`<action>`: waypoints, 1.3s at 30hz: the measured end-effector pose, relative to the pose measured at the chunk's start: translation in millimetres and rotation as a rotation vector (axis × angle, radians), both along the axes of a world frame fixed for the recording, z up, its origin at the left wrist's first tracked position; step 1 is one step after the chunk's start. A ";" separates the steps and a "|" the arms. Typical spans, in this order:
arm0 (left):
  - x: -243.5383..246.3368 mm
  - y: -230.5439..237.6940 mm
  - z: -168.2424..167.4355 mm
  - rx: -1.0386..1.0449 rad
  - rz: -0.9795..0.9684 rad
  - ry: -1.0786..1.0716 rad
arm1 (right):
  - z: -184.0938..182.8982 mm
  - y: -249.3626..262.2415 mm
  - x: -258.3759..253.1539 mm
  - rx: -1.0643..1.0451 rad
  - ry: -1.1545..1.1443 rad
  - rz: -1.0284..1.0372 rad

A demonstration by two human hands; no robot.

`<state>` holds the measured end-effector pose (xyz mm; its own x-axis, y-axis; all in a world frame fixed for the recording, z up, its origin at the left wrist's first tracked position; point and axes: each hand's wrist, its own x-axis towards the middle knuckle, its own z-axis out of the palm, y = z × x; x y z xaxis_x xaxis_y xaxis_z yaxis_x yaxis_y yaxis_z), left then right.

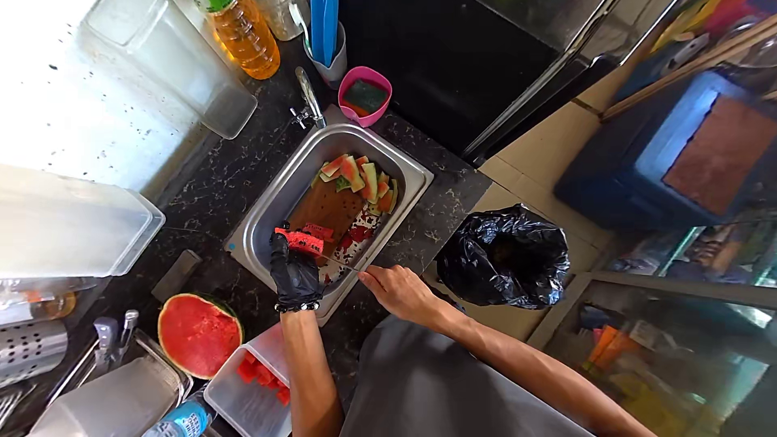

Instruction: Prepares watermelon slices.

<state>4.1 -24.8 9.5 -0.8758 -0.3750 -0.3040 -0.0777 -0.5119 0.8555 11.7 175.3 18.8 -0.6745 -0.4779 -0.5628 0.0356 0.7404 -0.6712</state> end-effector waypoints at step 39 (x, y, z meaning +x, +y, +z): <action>-23.3 -3.4 0.6 0.162 0.105 -0.089 | -25.7 -2.0 11.9 -0.246 -0.120 -0.231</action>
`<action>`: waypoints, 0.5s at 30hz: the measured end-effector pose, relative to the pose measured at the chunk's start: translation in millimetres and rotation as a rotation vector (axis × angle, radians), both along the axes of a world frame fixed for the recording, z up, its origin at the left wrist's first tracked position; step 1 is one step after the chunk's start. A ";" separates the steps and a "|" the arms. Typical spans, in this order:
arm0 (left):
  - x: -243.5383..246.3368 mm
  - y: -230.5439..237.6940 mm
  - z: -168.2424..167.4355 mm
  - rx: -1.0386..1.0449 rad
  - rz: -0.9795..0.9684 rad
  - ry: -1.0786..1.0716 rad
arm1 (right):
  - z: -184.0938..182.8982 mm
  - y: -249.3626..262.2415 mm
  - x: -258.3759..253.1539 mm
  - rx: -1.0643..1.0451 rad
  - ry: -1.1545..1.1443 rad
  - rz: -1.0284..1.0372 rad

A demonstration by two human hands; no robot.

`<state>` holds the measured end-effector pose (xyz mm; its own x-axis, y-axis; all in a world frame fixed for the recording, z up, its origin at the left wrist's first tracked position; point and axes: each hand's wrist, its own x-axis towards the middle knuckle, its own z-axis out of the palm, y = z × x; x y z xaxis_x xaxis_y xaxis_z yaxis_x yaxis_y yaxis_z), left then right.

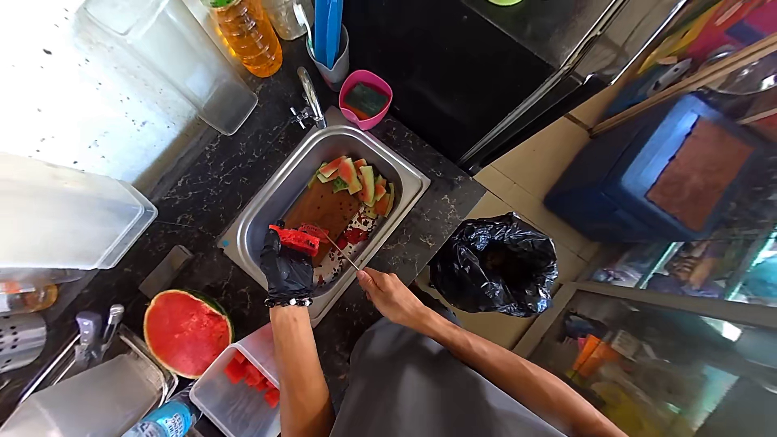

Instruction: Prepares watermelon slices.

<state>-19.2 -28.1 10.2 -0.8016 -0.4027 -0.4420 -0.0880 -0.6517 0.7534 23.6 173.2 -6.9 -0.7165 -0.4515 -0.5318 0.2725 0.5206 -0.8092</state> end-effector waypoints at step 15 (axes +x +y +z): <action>-6.2 10.9 17.4 -0.117 0.043 -0.154 | 5.2 -1.0 -5.7 0.148 0.075 0.032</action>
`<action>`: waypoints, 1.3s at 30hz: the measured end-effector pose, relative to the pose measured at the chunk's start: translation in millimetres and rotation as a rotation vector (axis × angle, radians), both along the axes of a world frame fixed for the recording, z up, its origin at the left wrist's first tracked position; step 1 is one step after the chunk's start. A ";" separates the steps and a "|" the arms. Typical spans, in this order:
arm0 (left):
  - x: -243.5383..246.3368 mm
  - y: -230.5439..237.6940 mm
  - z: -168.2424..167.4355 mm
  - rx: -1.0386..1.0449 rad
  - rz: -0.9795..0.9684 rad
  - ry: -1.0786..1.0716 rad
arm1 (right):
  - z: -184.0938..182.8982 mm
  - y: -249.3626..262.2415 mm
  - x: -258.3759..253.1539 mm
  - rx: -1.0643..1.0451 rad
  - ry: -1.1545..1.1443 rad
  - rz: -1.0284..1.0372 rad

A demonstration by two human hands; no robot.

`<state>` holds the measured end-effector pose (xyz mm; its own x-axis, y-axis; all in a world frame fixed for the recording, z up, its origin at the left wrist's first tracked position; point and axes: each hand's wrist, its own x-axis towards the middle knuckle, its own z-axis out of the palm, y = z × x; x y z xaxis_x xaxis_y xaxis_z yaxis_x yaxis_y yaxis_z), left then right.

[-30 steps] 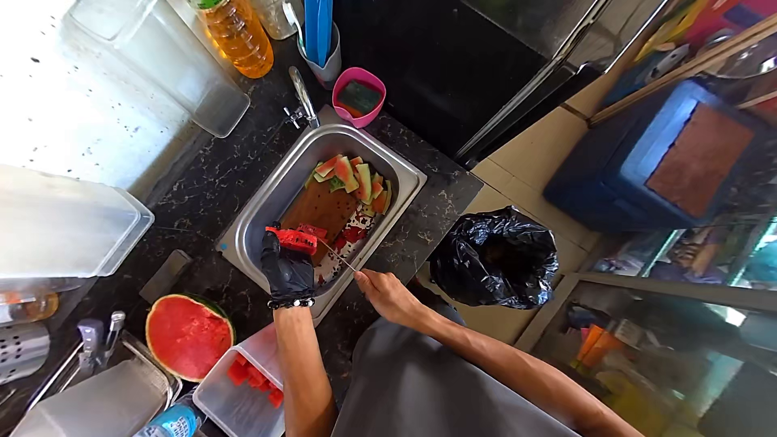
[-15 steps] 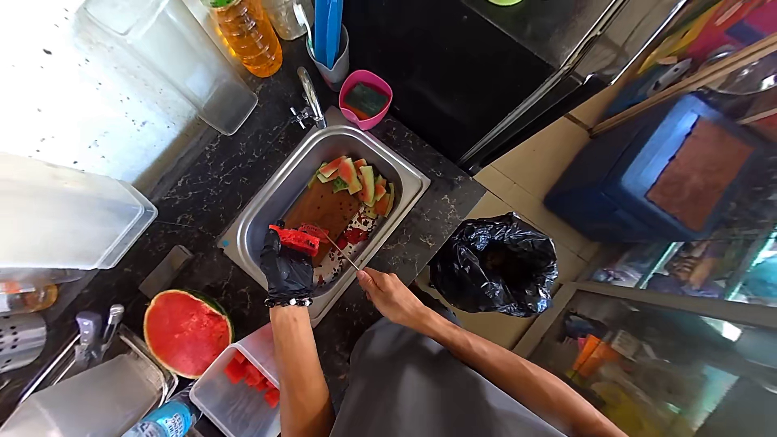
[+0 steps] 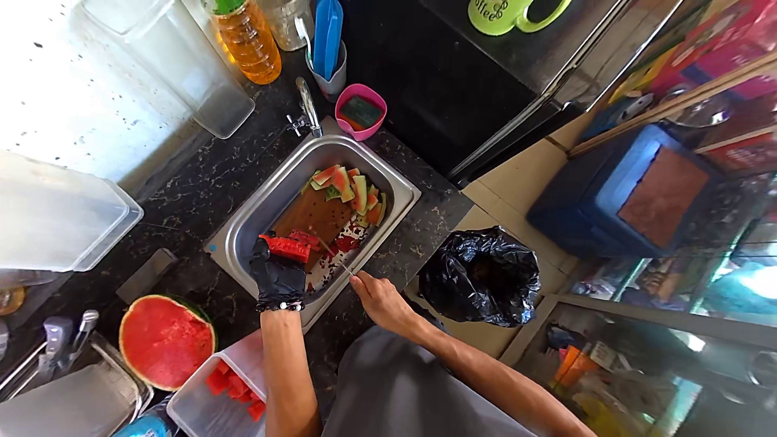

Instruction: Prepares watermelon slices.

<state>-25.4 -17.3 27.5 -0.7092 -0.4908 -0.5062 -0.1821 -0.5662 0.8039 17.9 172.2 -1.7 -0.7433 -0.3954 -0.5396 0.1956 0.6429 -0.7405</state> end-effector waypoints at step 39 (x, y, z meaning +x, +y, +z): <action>34.3 -14.8 -71.2 -0.119 -0.020 0.297 | 20.3 -2.0 -6.4 0.161 -0.034 0.169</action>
